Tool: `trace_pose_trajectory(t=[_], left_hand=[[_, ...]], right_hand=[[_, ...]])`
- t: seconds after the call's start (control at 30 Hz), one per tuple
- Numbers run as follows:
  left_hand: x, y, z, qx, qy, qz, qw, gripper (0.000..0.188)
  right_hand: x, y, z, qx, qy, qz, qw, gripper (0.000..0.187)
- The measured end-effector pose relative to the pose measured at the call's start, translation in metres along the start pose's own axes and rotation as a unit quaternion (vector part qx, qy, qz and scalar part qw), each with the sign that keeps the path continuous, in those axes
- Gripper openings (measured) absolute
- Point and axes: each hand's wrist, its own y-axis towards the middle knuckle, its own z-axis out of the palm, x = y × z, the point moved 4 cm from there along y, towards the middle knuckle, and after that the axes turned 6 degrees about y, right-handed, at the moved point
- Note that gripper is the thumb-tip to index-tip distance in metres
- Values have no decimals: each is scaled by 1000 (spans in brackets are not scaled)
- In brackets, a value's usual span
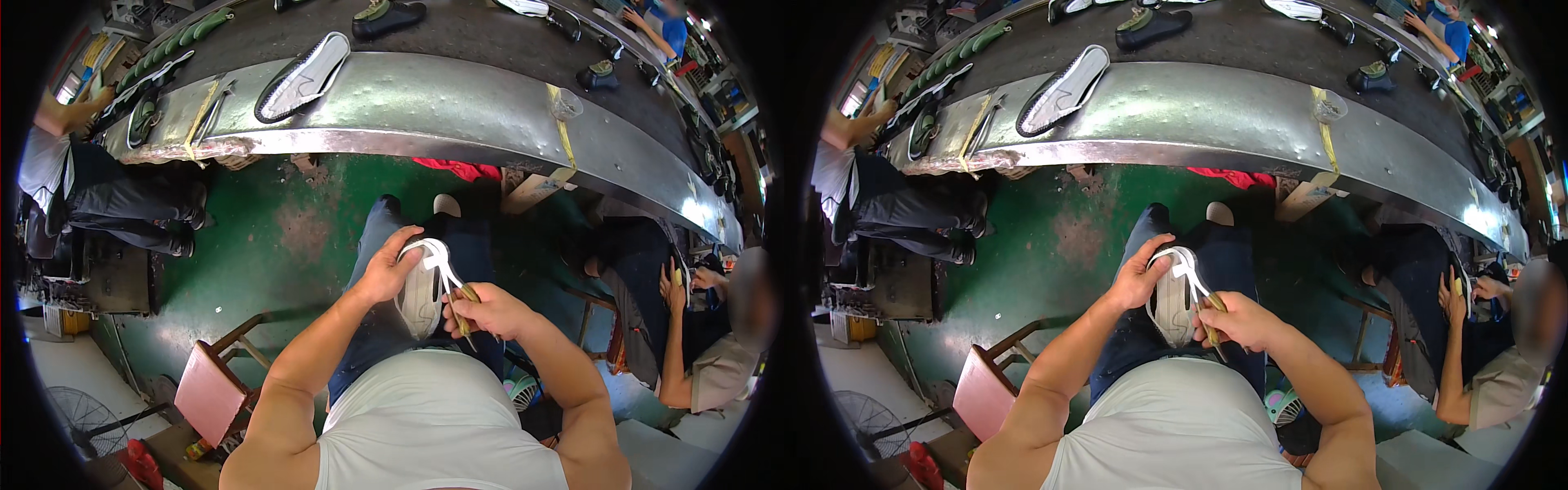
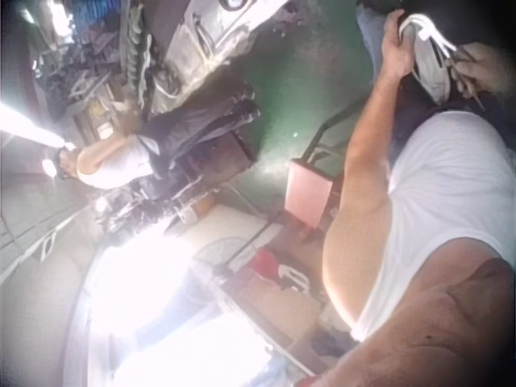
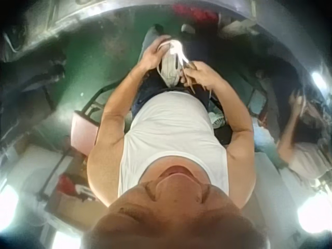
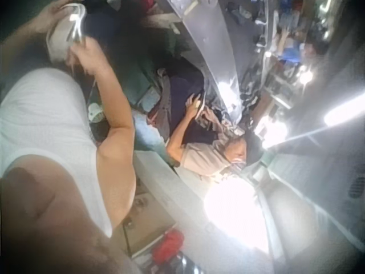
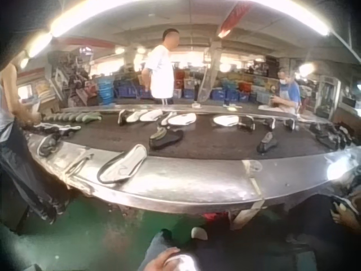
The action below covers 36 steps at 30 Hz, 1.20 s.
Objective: Assembling shoe uppers and soles using pliers on an assembly line.
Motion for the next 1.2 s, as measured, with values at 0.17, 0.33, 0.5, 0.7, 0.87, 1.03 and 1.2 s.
trace_pose_trajectory(t=[0.17,0.33,0.5,0.7,0.87,1.03,1.2], left_hand=[[19,3,2,-7,-26,10,1000,38],[29,11,1,-7,-73,17,997,39],[10,3,2,2,-36,53,998,41],[-7,2,16,29,-215,-124,968,39],[-7,5,10,11,-143,-85,986,39],[-22,9,12,57,-127,-57,989,44],[-2,12,2,91,-89,-74,989,58]], right_hand=[[-17,14,-10,-73,-195,-60,976,20],[-39,36,-14,-195,-315,-244,896,20],[-32,8,-7,-185,-366,-221,885,23],[-16,-20,6,-204,-512,-131,824,24],[-16,-39,-12,-28,-202,22,979,17],[21,-35,8,-210,-228,-317,896,25],[-6,-10,-23,-139,-293,-115,939,37]])
